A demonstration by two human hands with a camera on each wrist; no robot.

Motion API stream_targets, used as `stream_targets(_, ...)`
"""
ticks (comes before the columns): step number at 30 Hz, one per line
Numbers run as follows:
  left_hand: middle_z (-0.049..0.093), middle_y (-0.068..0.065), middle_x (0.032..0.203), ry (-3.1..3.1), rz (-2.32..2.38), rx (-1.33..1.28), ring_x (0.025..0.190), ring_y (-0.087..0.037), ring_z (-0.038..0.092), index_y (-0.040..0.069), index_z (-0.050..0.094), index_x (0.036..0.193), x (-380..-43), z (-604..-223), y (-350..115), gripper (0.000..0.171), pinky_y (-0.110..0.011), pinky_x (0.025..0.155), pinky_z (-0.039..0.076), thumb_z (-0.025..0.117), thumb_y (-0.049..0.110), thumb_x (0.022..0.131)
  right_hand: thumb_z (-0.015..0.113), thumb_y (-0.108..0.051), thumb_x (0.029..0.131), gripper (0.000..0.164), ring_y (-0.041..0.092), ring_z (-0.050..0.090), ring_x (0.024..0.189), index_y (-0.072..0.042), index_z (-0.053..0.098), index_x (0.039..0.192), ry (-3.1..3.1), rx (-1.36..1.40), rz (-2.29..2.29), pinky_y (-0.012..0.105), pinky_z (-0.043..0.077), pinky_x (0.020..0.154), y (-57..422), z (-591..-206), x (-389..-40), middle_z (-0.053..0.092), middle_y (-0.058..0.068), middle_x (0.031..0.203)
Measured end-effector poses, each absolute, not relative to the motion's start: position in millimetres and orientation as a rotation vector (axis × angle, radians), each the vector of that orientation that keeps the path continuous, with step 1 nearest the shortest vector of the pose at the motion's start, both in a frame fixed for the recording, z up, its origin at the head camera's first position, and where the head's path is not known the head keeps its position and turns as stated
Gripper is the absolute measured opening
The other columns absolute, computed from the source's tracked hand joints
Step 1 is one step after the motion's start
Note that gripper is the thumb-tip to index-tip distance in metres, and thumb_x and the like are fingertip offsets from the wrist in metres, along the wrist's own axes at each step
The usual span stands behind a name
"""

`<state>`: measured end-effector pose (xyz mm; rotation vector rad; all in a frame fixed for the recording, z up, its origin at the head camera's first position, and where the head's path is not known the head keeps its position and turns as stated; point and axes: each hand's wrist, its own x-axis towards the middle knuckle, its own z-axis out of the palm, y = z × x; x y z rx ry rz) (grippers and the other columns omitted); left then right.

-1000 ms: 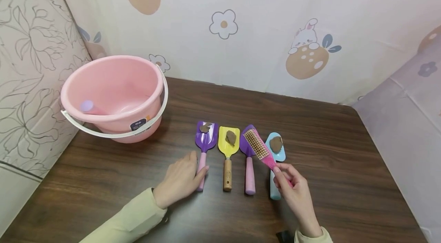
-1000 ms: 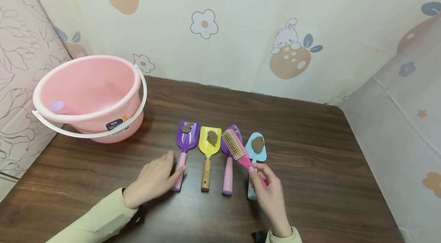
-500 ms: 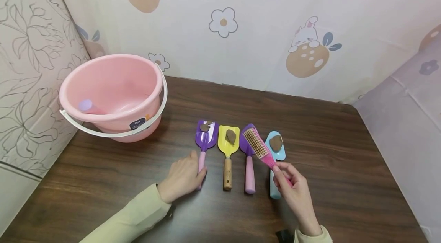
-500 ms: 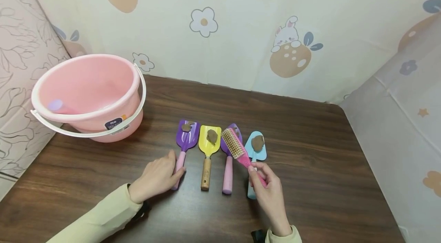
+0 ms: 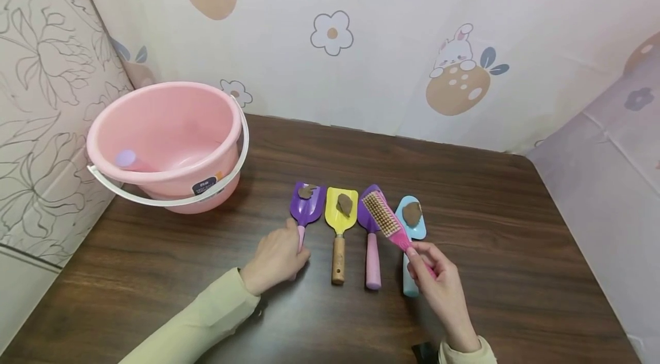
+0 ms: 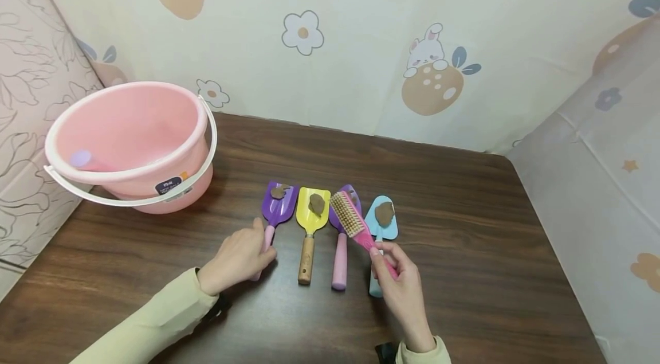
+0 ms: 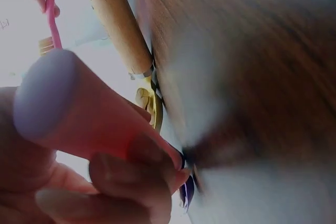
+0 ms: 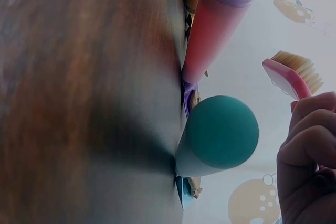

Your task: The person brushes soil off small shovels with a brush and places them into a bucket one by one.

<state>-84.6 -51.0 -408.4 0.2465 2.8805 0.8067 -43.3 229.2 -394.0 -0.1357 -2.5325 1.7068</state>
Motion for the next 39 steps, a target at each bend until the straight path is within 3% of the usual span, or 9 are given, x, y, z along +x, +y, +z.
stream_targets(3, 0.048, -0.003, 0.06, 2.841, 0.829, 0.221, 0.05, -0.014, 0.049, -0.009, 0.051, 0.103, -85.6, -407.5, -51.6, 0.04, -0.029, 0.046, 0.04, 0.068, 0.018, 0.078, 0.054, -0.013, 0.097, 0.016, 0.002, 0.035, 0.043, 0.0, 0.061, 0.103, -2.535, -0.14, 1.706, 0.028, 0.03, 0.035, 229.2, -394.0, -43.4, 0.049, -0.005, 0.057)
stream_targets(6, 0.048, -0.003, 0.062, 2.842, 0.855, 0.214, 0.052, -0.014, 0.049, -0.001, 0.052, 0.089, -85.3, -408.3, -53.3, 0.028, -0.029, 0.046, 0.039, 0.068, 0.018, 0.076, 0.054, -0.014, 0.097, 0.016, 0.002, 0.035, 0.043, 0.0, 0.061, 0.103, -2.534, -0.144, 1.709, 0.028, 0.03, 0.035, 229.4, -394.1, -43.7, 0.049, -0.005, 0.057)
stream_targets(10, 0.048, -0.004, 0.064, 2.826, 0.891, 0.201, 0.047, -0.013, 0.049, 0.003, 0.05, 0.082, -83.0, -409.2, -56.3, 0.024, -0.028, 0.047, 0.04, 0.067, 0.018, 0.077, 0.054, -0.014, 0.097, 0.016, 0.002, 0.035, 0.043, 0.0, 0.061, 0.103, -2.532, -0.142, 1.713, 0.028, 0.03, 0.035, 229.5, -394.3, -43.7, 0.049, -0.005, 0.057)
stream_targets(14, 0.049, -0.006, 0.064, 2.743, 0.959, 0.155, 0.036, -0.009, 0.048, -0.001, 0.048, 0.089, -79.4, -409.9, -58.5, 0.026, -0.025, 0.043, 0.041, 0.066, 0.016, 0.08, 0.054, -0.014, 0.097, 0.016, 0.003, 0.036, 0.043, -0.001, 0.061, 0.103, -2.538, -0.15, 1.707, 0.028, 0.031, 0.035, 229.2, -394.2, -43.6, 0.05, -0.005, 0.057)
stream_targets(23, 0.051, -0.008, 0.064, 2.655, 1.02, 0.104, 0.033, -0.009, 0.049, -0.01, 0.045, 0.11, -74.8, -408.6, -63.5, 0.043, -0.023, 0.034, 0.04, 0.064, 0.014, 0.081, 0.055, -0.013, 0.097, 0.015, 0.003, 0.036, 0.043, 0.0, 0.061, 0.103, -2.535, -0.137, 1.696, 0.028, 0.031, 0.035, 229.2, -394.5, -42.5, 0.049, -0.005, 0.057)
stream_targets(30, 0.052, -0.007, 0.059, 2.597, 1.045, 0.133, 0.03, -0.007, 0.046, -0.021, 0.024, 0.138, -70.5, -405.1, -65.0, 0.078, -0.024, 0.031, 0.037, 0.063, 0.015, 0.081, 0.055, -0.012, 0.097, 0.015, 0.002, 0.035, 0.043, -0.001, 0.061, 0.103, -2.527, -0.121, 1.705, 0.029, 0.03, 0.035, 229.3, -395.1, -42.2, 0.049, -0.004, 0.057)
stream_targets(39, 0.051, -0.006, 0.058, 2.603, 1.041, 0.152, 0.031, -0.006, 0.045, -0.022, 0.025, 0.137, -67.0, -400.5, -66.2, 0.079, -0.023, 0.03, 0.036, 0.063, 0.017, 0.08, 0.055, -0.011, 0.096, 0.014, 0.002, 0.035, 0.043, -0.001, 0.061, 0.103, -2.52, -0.101, 1.71, 0.029, 0.029, 0.035, 229.3, -395.5, -42.1, 0.049, -0.004, 0.057)
